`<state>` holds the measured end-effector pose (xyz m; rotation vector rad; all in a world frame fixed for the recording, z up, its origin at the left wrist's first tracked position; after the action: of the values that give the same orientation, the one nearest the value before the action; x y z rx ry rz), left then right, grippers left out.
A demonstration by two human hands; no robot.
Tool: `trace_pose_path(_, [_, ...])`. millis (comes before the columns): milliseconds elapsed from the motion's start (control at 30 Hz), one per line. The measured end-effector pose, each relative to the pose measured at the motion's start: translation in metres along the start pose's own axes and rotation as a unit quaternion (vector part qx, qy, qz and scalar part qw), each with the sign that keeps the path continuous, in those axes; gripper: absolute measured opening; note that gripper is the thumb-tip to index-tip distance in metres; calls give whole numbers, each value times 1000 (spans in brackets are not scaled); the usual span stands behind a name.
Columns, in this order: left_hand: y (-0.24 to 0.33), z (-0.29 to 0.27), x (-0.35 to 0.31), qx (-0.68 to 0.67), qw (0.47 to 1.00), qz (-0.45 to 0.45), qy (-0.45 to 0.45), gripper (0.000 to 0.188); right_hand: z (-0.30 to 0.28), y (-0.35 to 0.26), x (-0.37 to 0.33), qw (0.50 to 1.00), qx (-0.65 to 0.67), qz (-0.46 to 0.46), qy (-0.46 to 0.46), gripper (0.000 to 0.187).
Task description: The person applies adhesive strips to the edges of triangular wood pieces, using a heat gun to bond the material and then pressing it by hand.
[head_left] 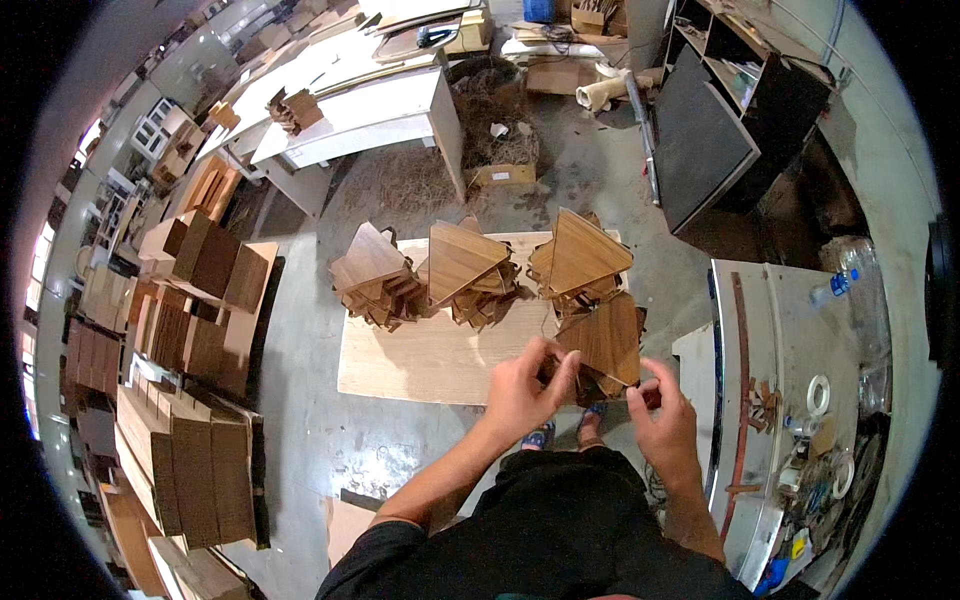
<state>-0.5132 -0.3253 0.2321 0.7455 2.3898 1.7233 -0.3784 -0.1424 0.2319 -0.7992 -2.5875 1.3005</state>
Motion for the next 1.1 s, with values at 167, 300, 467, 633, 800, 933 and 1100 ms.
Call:
trace_pose_path(167, [13, 31, -26, -102, 989, 37, -102, 26, -6, -4, -42, 999, 13, -9, 47, 31])
trace_pose_path(300, [28, 73, -57, -128, 969, 102, -186, 36, -22, 10, -71, 990, 10, -45, 134, 16])
trace_pose_path(467, [61, 116, -90, -162, 936, 134, -283, 32, -55, 26, -111, 981, 39, -20, 189, 16])
trace_pose_path(633, [105, 179, -129, -194, 899, 157, -358, 30, -107, 77, -180, 960, 47, 23, 276, 12])
trace_pose_path(800, [146, 251, -180, -245, 862, 143, -421, 31, -141, 146, -255, 947, 31, 83, 308, 20])
trace_pose_path(933, [159, 307, -224, -242, 839, 131, -469, 32, -162, 171, -297, 938, 66, 105, 324, 17])
trace_pose_path(1100, [184, 338, -238, -239, 817, 95, -516, 32, -175, 206, -319, 934, 145, 144, 294, 15])
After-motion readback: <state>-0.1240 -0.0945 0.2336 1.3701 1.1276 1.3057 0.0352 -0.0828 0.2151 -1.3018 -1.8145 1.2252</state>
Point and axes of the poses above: each hand's wrist, its own x-axis towards the middle knuckle, its own z-axis out of the palm, y = z × x, the point moved 7 cm from there along x, towards the middle knuckle, and after that the axes turned 2 degrees about z, right-handed, at the moved point
